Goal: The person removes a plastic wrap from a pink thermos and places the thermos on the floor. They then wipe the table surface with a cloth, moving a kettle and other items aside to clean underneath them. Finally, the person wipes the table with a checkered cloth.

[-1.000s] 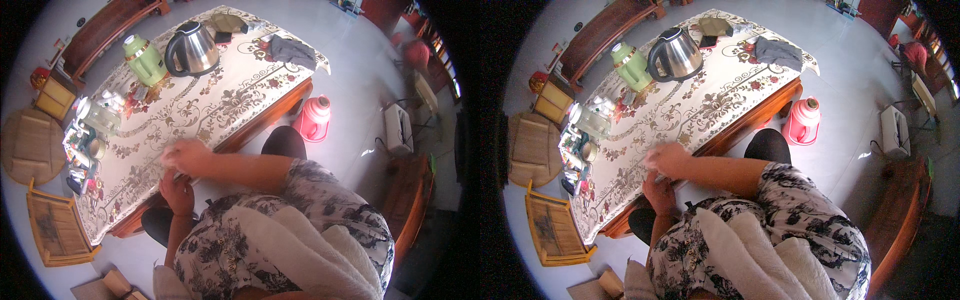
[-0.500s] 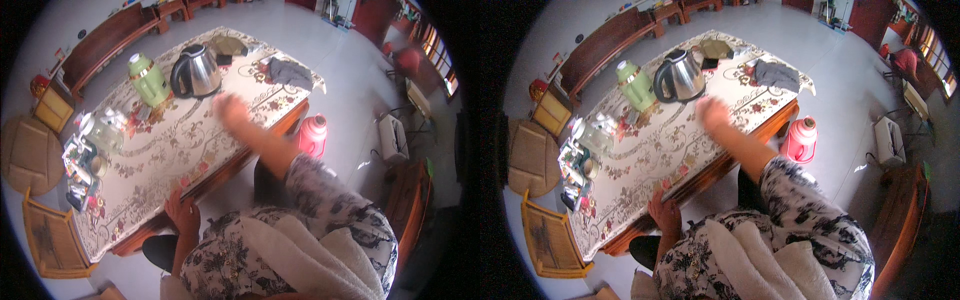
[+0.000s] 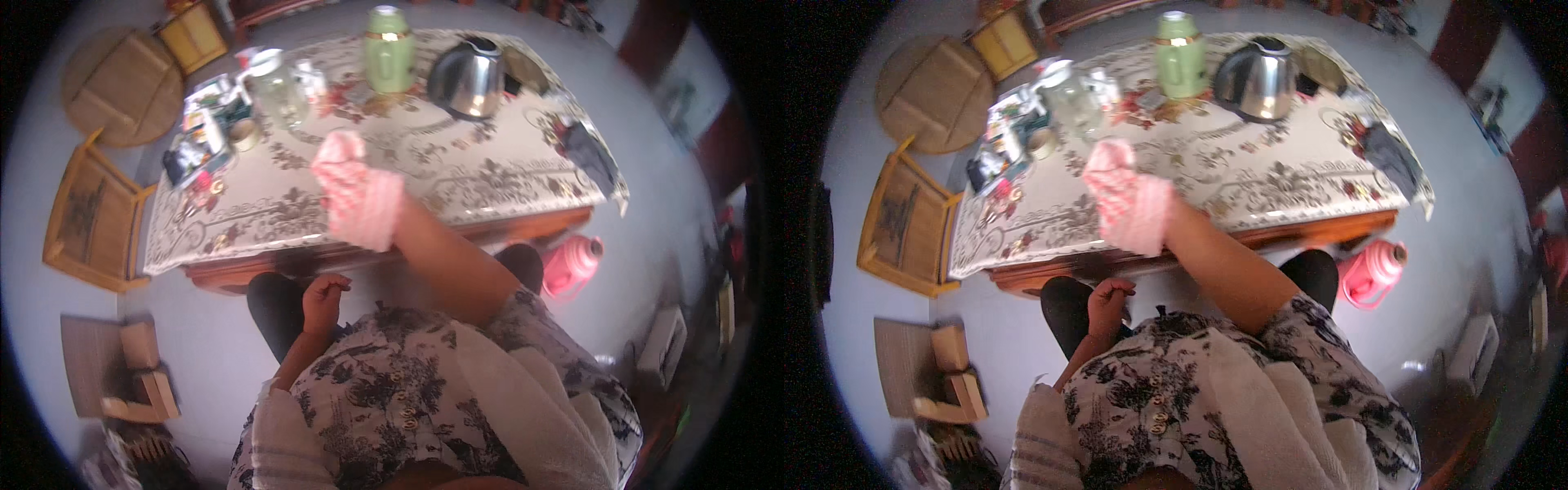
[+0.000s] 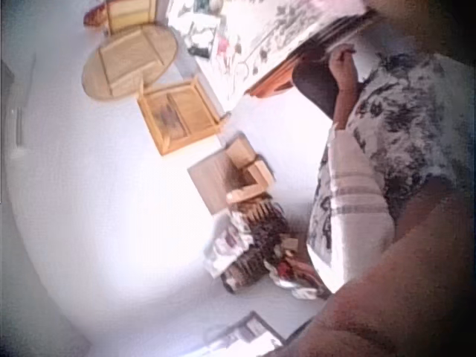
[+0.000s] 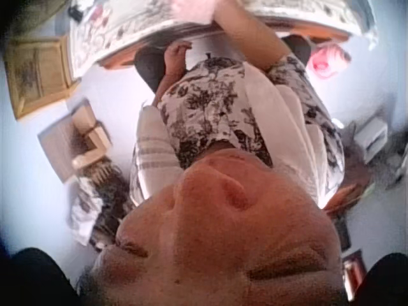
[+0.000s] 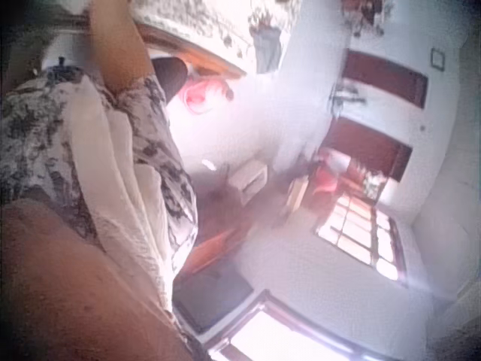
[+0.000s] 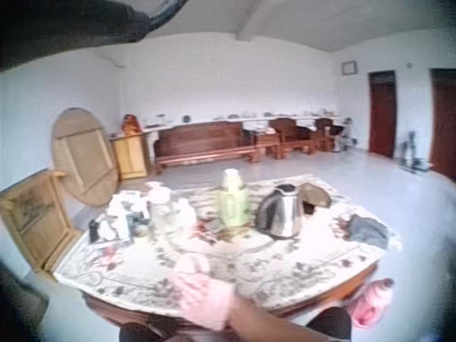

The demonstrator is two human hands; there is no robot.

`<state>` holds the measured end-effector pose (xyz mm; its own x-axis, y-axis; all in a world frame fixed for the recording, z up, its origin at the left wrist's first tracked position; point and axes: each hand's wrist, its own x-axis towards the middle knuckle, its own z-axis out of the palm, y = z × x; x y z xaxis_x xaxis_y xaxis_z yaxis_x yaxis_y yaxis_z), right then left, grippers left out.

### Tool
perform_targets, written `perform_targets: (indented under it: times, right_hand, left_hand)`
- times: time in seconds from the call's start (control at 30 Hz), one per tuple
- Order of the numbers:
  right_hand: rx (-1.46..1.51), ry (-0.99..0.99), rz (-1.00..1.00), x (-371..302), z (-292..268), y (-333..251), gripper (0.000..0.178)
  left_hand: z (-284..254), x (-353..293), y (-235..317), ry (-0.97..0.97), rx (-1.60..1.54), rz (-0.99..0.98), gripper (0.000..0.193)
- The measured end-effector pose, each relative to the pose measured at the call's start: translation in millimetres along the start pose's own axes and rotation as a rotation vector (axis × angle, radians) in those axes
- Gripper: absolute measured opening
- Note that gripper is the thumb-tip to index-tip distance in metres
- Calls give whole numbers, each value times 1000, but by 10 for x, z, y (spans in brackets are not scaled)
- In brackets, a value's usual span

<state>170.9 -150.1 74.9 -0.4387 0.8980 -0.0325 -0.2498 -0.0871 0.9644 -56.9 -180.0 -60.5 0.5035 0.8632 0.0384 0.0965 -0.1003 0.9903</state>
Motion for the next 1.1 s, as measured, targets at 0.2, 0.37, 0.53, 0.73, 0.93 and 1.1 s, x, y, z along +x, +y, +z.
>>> perform_targets:
  times: [0.2,0.37,0.53,0.73,0.93,1.1]
  right_hand:
    - [-1751,-156,-399,113,-71,274,33]
    - [-2831,-542,-433,320,-137,-622,38]
    - [-2822,215,-556,-325,-353,-158,37]
    - [-3090,111,-1590,-1249,606,-535,21]
    - [-3709,405,-2217,-2012,962,-1125,49]
    - [-3706,608,-2163,-2002,906,-1151,56]
  left_hand:
    - [-205,35,365,49,-378,-18,19]
    - [-83,282,865,-27,-611,55,64]
    - [5,225,1061,-64,-960,-264,15]
    - [-1160,520,1159,283,-526,387,30]
    - [-2422,1189,761,564,630,-36,55]
    - [-1837,1216,650,101,1233,42,77]
